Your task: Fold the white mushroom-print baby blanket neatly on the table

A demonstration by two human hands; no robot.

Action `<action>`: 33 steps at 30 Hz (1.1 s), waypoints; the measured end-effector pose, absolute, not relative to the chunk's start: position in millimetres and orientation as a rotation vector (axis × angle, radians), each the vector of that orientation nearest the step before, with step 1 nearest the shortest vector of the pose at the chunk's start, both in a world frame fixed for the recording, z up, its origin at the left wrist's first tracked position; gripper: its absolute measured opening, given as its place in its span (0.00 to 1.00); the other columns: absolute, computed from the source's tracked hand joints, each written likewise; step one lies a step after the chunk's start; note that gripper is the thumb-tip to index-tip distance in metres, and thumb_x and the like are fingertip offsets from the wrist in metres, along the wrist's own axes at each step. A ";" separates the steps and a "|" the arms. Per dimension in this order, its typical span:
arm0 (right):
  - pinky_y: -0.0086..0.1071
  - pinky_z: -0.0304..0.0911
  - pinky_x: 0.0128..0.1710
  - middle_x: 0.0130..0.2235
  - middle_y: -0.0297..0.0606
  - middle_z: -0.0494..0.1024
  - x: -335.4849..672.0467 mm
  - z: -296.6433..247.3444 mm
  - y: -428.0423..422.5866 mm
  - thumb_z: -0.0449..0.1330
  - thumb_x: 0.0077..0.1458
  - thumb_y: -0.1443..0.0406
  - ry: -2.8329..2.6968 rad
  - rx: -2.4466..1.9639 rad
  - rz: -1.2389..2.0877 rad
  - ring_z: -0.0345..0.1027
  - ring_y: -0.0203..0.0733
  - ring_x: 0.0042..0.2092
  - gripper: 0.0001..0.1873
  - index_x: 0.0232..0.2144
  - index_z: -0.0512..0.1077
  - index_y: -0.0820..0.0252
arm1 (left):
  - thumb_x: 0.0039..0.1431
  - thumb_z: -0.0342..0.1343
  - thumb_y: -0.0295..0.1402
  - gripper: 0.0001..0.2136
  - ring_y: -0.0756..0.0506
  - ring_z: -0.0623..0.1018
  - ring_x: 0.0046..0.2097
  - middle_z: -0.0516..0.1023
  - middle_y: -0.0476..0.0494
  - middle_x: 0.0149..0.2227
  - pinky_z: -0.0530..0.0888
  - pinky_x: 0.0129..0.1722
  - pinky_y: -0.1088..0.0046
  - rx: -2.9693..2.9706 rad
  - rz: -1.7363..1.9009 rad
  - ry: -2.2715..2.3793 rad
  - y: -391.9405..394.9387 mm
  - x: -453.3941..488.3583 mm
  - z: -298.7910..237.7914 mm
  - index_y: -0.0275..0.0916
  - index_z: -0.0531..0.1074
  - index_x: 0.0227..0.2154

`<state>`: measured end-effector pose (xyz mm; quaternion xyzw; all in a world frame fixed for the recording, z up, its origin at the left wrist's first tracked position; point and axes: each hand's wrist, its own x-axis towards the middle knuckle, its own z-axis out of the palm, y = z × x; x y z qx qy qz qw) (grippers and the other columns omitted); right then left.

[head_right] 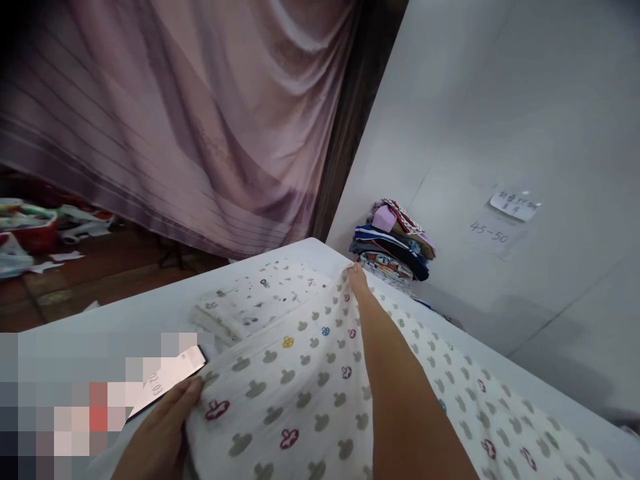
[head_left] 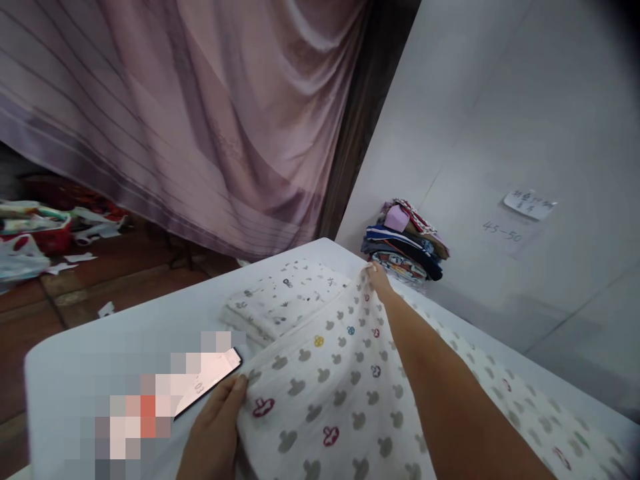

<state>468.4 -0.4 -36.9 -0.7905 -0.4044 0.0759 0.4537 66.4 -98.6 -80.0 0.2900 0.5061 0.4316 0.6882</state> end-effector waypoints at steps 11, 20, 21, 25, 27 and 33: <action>0.41 0.56 0.55 0.53 0.39 0.69 328.1 -71.9 -141.0 0.55 0.53 0.62 -1.235 -1.962 0.423 0.62 0.47 0.54 0.23 0.52 0.66 0.56 | 0.41 0.58 0.49 0.21 0.43 0.73 0.36 0.75 0.48 0.32 0.71 0.34 0.67 0.838 1.064 1.179 -100.9 67.9 -70.0 0.40 0.72 0.35; 0.49 0.38 0.61 0.63 0.41 0.49 216.4 -75.8 -275.1 0.48 0.59 0.60 -1.815 -1.982 0.543 0.39 0.47 0.64 0.27 0.59 0.56 0.59 | 0.47 0.52 0.47 0.16 0.45 0.72 0.34 0.74 0.49 0.29 0.69 0.32 0.69 1.056 1.174 1.217 -95.9 72.5 -75.7 0.39 0.70 0.31; 0.49 0.38 0.61 0.63 0.41 0.49 207.2 -72.9 -284.5 0.48 0.59 0.60 -1.870 -1.963 0.573 0.39 0.47 0.64 0.27 0.59 0.56 0.59 | 0.47 0.51 0.46 0.16 0.45 0.72 0.34 0.74 0.48 0.29 0.68 0.32 0.69 1.098 1.196 1.229 -96.7 72.5 -73.3 0.38 0.70 0.31; 0.49 0.41 0.61 0.63 0.43 0.48 184.4 -65.9 -319.9 0.48 0.59 0.62 -1.983 -1.950 0.541 0.39 0.47 0.64 0.29 0.61 0.52 0.63 | 0.49 0.50 0.42 0.13 0.45 0.72 0.34 0.73 0.47 0.29 0.67 0.33 0.70 1.251 1.265 1.241 -101.7 72.0 -62.0 0.37 0.70 0.28; 0.48 0.43 0.61 0.63 0.43 0.49 181.9 -68.4 -335.2 0.49 0.58 0.65 -2.022 -1.950 0.415 0.40 0.47 0.63 0.29 0.61 0.50 0.64 | 0.49 0.49 0.41 0.12 0.46 0.72 0.33 0.73 0.47 0.28 0.67 0.33 0.72 1.277 1.269 1.242 -102.2 72.4 -61.0 0.37 0.69 0.27; 0.43 0.57 0.53 0.53 0.43 0.67 194.5 -80.7 -373.6 0.47 0.57 0.70 -1.956 -2.041 -0.038 0.59 0.46 0.55 0.21 0.52 0.64 0.60 | 0.49 0.50 0.39 0.10 0.48 0.72 0.31 0.74 0.47 0.27 0.67 0.32 0.74 1.333 1.263 1.307 -96.0 73.4 -72.2 0.37 0.70 0.25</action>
